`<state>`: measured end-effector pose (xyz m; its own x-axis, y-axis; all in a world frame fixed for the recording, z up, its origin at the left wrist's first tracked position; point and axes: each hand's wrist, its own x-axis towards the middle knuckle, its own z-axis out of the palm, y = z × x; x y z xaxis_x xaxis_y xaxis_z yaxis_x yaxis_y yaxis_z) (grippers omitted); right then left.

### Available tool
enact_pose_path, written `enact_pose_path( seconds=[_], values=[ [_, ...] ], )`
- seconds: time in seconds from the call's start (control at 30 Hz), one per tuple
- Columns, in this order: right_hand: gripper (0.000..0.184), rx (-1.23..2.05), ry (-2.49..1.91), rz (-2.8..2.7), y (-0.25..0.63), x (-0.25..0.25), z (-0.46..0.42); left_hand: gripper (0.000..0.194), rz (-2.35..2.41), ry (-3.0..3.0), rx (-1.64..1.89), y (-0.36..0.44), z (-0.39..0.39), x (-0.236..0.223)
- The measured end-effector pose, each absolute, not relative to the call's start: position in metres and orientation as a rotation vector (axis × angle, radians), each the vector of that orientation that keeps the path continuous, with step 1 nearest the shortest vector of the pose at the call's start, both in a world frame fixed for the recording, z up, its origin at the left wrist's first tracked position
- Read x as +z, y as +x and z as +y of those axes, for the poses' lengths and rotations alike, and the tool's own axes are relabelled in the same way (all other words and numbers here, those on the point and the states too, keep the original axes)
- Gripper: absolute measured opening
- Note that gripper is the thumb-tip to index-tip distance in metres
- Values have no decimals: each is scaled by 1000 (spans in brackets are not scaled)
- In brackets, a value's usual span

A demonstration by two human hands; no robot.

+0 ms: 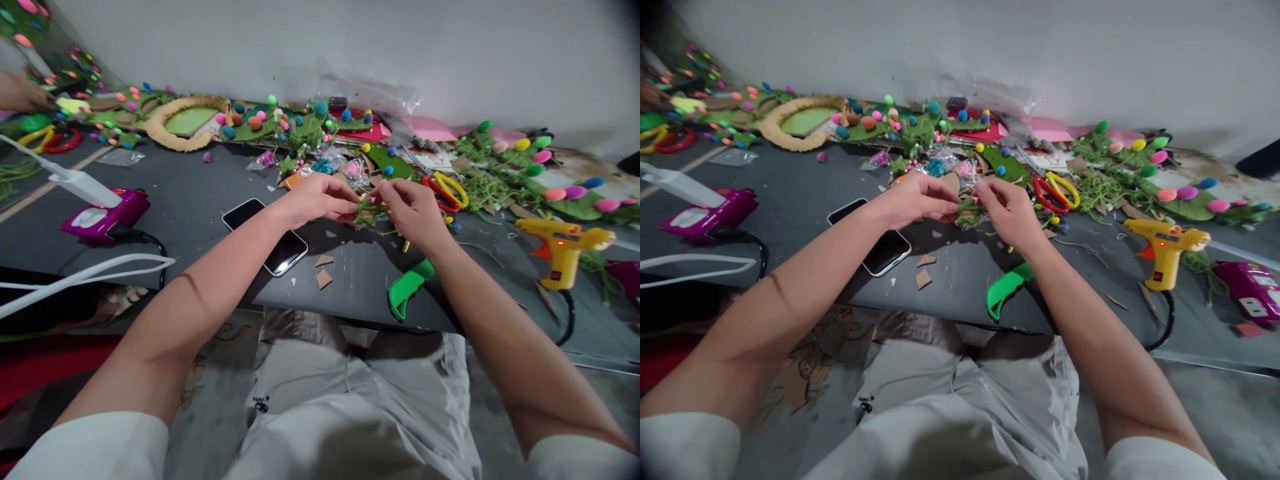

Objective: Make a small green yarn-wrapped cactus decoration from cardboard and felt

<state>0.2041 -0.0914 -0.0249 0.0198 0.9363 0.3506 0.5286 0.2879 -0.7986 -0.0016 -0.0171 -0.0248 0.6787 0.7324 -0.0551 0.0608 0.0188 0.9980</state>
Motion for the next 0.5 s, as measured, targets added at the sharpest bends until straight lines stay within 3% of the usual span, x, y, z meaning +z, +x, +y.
enact_pose_path(
  seconds=[0.3, 0.5],
  values=[
    [44, 953, -1439, -1664, 227, -22, -93, 17, 685, 1414, 548, -3, -16, -22],
    [35, 1015, -1417, -1659, 224, -20, -95, 24, 684, 1341, 472, -4, -18, -19]
  ],
)
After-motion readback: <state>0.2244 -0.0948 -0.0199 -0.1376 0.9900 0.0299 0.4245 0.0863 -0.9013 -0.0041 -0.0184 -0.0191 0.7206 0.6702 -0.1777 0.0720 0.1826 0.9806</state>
